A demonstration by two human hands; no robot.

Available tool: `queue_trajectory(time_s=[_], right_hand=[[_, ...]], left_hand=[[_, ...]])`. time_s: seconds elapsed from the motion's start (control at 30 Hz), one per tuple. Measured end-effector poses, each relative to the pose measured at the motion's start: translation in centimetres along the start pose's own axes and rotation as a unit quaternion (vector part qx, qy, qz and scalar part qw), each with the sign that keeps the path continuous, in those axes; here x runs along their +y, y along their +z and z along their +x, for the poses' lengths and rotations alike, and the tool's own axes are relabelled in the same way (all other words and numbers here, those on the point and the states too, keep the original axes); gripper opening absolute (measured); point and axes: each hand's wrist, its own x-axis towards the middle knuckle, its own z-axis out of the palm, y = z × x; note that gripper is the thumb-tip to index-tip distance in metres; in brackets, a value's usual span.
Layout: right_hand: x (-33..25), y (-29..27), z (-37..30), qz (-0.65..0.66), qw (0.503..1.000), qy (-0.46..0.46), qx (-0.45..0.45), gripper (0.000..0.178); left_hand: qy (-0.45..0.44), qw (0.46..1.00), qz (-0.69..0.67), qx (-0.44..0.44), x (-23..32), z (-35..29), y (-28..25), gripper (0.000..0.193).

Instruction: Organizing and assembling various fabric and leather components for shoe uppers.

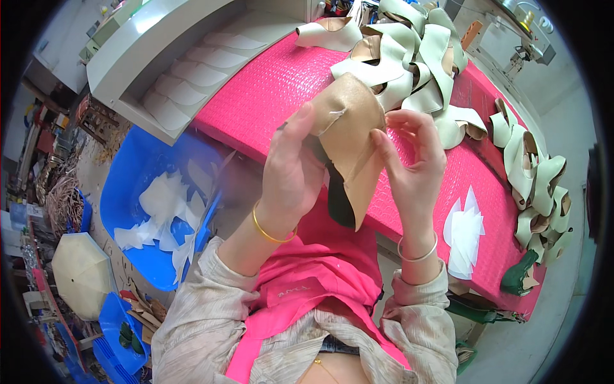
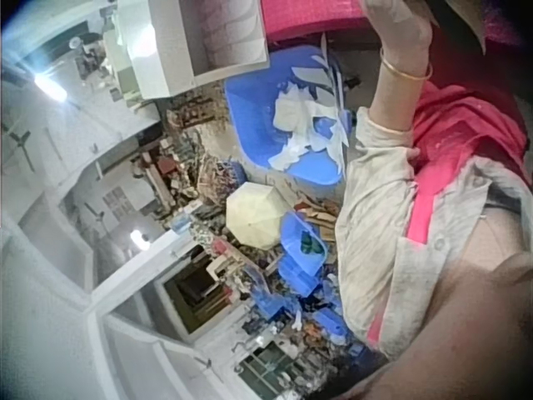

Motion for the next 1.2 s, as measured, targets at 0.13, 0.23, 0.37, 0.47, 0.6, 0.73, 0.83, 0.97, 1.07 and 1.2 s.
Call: queue_trajectory(time_s=[0.13, 0.23, 0.37, 0.47, 0.6, 0.73, 0.83, 0.97, 1.07, 1.2], right_hand=[[-0.1, 0.0, -0.1, 0.156, 0.967, 0.183, -0.086, 0.016], [0.8, -1.3, -0.1, 0.309, 0.911, 0.216, -0.164, 0.013], [2.0, -1.6, -0.9, 0.414, 0.866, 0.226, -0.164, 0.012], [2.0, -1.5, -1.0, 0.417, 0.857, 0.265, -0.144, 0.014], [-3.3, 0.0, -0.3, -0.009, 0.999, -0.039, 0.011, 0.029], [-2.9, -0.2, 0.3, -0.042, 0.996, -0.055, -0.063, 0.034], [-1.6, -0.5, 0.6, -0.087, 0.985, -0.14, -0.061, 0.024], [-0.5, -1.7, 1.8, -0.103, 0.976, -0.159, -0.104, 0.014], [3.7, -5.3, 4.3, 0.334, 0.886, 0.286, -0.149, 0.011], [5.9, -4.0, 0.4, 0.519, 0.786, 0.329, -0.068, 0.016]], left_hand=[[0.0, 1.0, -0.014, 0.002, -0.1, -0.5, -0.6, 0.033], [-0.028, 0.999, -0.036, 0.005, 0.5, -0.5, -0.8, 0.036], [-0.122, 0.988, -0.081, 0.051, 1.6, -0.2, -0.3, 0.036], [-0.146, 0.982, -0.119, 0.002, 1.1, 0.4, -1.5, 0.042], [-0.082, 0.995, -0.049, 0.012, -0.1, 0.1, 0.5, 0.045], [-0.07, 0.997, -0.033, -0.01, -0.3, 0.7, 2.3, 0.049], [-0.031, 0.998, 0.061, 0.007, -0.5, 0.3, 1.5, 0.049], [-0.043, 0.96, 0.276, -0.039, -0.1, 0.0, 0.8, 0.046], [-0.086, 0.857, 0.502, -0.074, 0.9, -2.3, 0.2, 0.042], [-0.187, 0.97, -0.151, -0.038, 1.4, -2.4, -0.1, 0.049]])
